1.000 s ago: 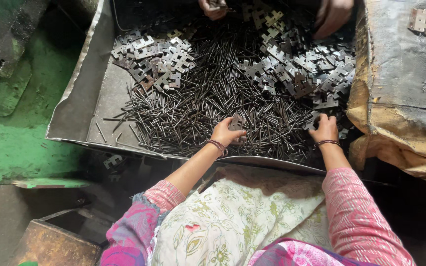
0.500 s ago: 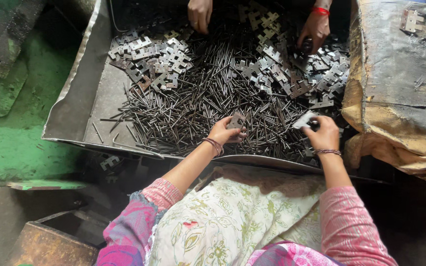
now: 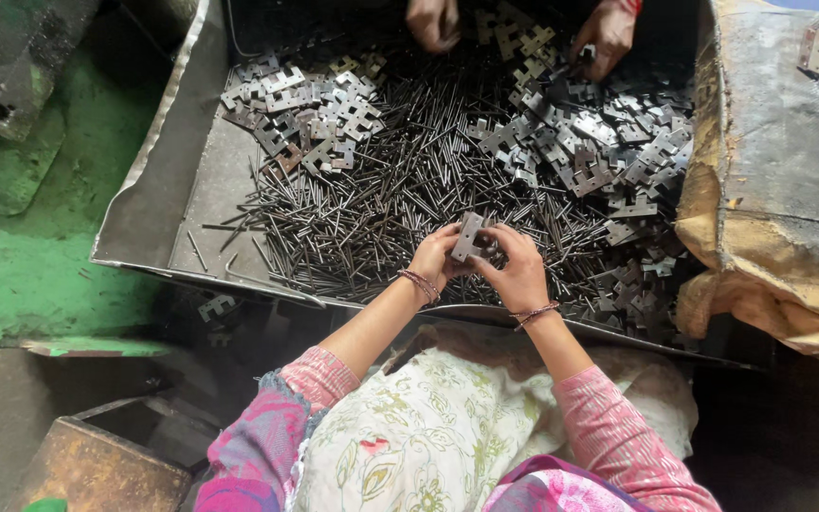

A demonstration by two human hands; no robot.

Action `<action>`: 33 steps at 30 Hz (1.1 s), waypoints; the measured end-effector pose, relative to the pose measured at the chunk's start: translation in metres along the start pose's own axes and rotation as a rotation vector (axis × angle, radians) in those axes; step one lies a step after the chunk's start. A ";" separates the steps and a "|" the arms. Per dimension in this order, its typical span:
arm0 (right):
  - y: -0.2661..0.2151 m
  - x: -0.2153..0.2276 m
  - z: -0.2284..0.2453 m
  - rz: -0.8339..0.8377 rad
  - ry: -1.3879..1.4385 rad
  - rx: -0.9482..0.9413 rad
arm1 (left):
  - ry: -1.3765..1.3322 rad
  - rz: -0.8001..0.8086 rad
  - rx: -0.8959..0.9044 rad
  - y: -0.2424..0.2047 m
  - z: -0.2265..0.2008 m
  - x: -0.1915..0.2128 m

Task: The person sits on the floor and sorts small metal parts from a large bin, picking up individual pieces and moving them into a separate pile. The task involves repetitive hand movements to separate and organize the metal components.

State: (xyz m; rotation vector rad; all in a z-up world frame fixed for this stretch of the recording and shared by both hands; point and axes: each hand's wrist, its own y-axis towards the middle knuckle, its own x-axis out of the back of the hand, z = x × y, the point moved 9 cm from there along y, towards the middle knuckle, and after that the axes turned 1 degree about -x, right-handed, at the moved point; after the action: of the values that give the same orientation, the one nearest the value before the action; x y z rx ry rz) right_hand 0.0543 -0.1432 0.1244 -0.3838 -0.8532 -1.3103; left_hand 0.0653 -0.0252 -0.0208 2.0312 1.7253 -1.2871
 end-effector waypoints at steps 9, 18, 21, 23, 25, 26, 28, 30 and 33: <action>0.001 -0.005 0.004 0.053 0.061 0.015 | 0.033 -0.037 -0.001 -0.004 -0.004 -0.001; -0.011 0.007 -0.014 -0.109 0.249 -0.185 | 0.235 0.018 -0.183 0.028 0.015 0.022; -0.014 -0.004 -0.034 -0.139 0.302 -0.305 | 0.227 0.028 -0.156 0.031 0.024 0.024; -0.010 -0.012 -0.044 -0.128 0.314 -0.357 | 0.266 0.062 -0.204 0.030 0.021 0.019; -0.003 -0.017 -0.047 -0.120 0.284 -0.347 | 0.298 0.051 -0.222 0.029 0.019 0.019; -0.002 -0.024 -0.052 -0.084 0.349 -0.408 | 0.311 0.022 -0.215 0.029 0.018 0.021; -0.004 -0.037 -0.060 -0.005 0.479 -0.532 | 0.364 -0.024 -0.197 0.028 0.021 0.026; 0.000 -0.031 -0.052 -0.041 0.404 -0.440 | 0.450 -0.057 -0.181 0.028 0.022 0.029; -0.001 -0.025 -0.045 -0.065 0.346 -0.401 | 0.427 -0.018 -0.213 0.030 0.021 0.024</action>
State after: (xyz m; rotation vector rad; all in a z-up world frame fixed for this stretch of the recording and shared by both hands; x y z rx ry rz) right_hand 0.0671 -0.1571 0.0768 -0.4274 -0.3125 -1.5562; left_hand 0.0802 -0.0307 -0.0617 2.2790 1.9538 -0.6639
